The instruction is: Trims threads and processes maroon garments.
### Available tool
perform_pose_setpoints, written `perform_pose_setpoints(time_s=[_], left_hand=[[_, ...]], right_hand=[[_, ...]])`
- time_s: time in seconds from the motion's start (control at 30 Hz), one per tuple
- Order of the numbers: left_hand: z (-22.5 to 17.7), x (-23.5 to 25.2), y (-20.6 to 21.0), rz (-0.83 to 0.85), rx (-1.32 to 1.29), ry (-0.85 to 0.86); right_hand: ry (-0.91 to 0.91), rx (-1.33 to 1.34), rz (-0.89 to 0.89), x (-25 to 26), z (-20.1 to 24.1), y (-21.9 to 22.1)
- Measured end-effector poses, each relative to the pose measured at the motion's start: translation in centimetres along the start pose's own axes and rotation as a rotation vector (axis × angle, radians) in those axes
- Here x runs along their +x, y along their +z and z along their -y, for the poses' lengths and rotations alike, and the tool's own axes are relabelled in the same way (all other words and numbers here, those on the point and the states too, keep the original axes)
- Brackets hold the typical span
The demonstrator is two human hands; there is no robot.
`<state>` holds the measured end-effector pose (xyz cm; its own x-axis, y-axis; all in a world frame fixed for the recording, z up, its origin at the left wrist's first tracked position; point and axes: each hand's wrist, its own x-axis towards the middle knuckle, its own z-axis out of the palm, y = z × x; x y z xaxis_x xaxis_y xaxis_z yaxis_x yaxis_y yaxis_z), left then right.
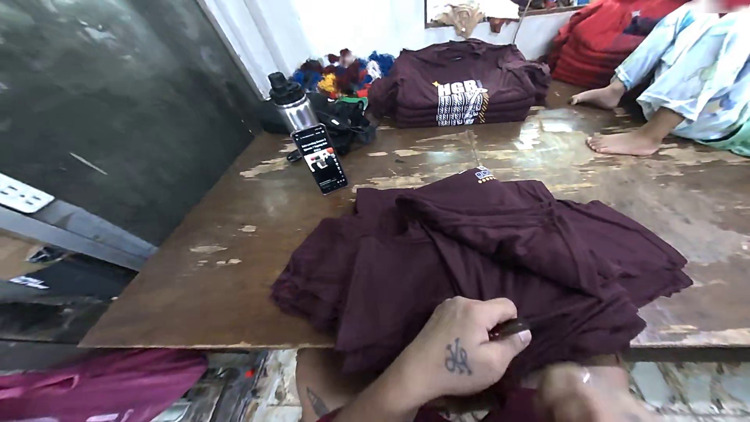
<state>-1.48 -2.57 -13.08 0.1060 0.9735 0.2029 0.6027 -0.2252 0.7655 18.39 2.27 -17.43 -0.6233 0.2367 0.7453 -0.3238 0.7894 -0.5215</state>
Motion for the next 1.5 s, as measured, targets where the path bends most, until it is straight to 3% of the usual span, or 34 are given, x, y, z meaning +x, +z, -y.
perform_pose_setpoints(time_s=[0.1, 0.17, 0.23, 0.33, 0.43, 0.53, 0.6, 0.67, 0.83, 0.97, 1.1, 1.2, 1.37, 1.5], left_hand=[[0.4, -0.1, 1.0, -0.289, -0.211, 0.076], [0.6, -0.3, 2.0, -0.437, -0.529, 0.106], [0.9, -0.5, 2.6, -0.441, -0.879, 0.089], [1.9, -0.6, 2.5, -0.353, -1.113, 0.069], [2.5, -0.7, 2.3, -0.294, -1.120, 0.050], [2.4, -0.6, 2.7, -0.226, -1.061, 0.085], [2.4, -0.5, 2.6, -0.220, -1.036, 0.092], [2.5, -0.4, 2.5, -0.222, -1.041, 0.074], [3.2, -0.2, 2.5, -0.209, -1.073, 0.059], [3.2, 0.1, 2.7, -0.182, -1.081, 0.077], [2.9, -0.1, 2.7, -0.169, -1.044, 0.086], [2.5, -0.3, 2.1, -0.184, -0.806, 0.071], [0.2, 0.2, -0.8, -0.194, 0.423, 0.192], [-2.2, 0.0, -2.7, -0.048, 0.748, 0.366]], right_hand=[[0.113, -0.350, -0.012, 0.8, -3.1, -1.3], [0.149, -0.463, -0.041, 1.4, -4.3, -0.4], [0.136, -0.473, -0.060, 1.6, -4.4, -0.2], [0.145, -0.199, -0.011, -0.2, -4.3, -2.3], [0.171, 0.011, 0.007, -1.6, -4.5, -3.9], [0.220, -0.226, -0.027, -0.2, -3.8, -2.4], [0.130, -0.382, -0.064, 1.2, -4.0, -1.0], [0.043, -0.310, -0.063, 1.2, -4.5, -1.5], [0.082, -0.076, 0.001, -0.2, -4.5, -4.1], [0.139, -0.273, -0.111, 1.1, -4.0, -2.4], [0.053, -0.425, -0.131, 1.8, -4.0, -1.0], [0.022, -0.288, -0.041, 1.1, -4.0, -2.2], [0.004, -0.206, -0.031, 0.5, -3.7, -2.5], [0.002, -0.209, -0.065, 0.6, -3.6, -2.3]])
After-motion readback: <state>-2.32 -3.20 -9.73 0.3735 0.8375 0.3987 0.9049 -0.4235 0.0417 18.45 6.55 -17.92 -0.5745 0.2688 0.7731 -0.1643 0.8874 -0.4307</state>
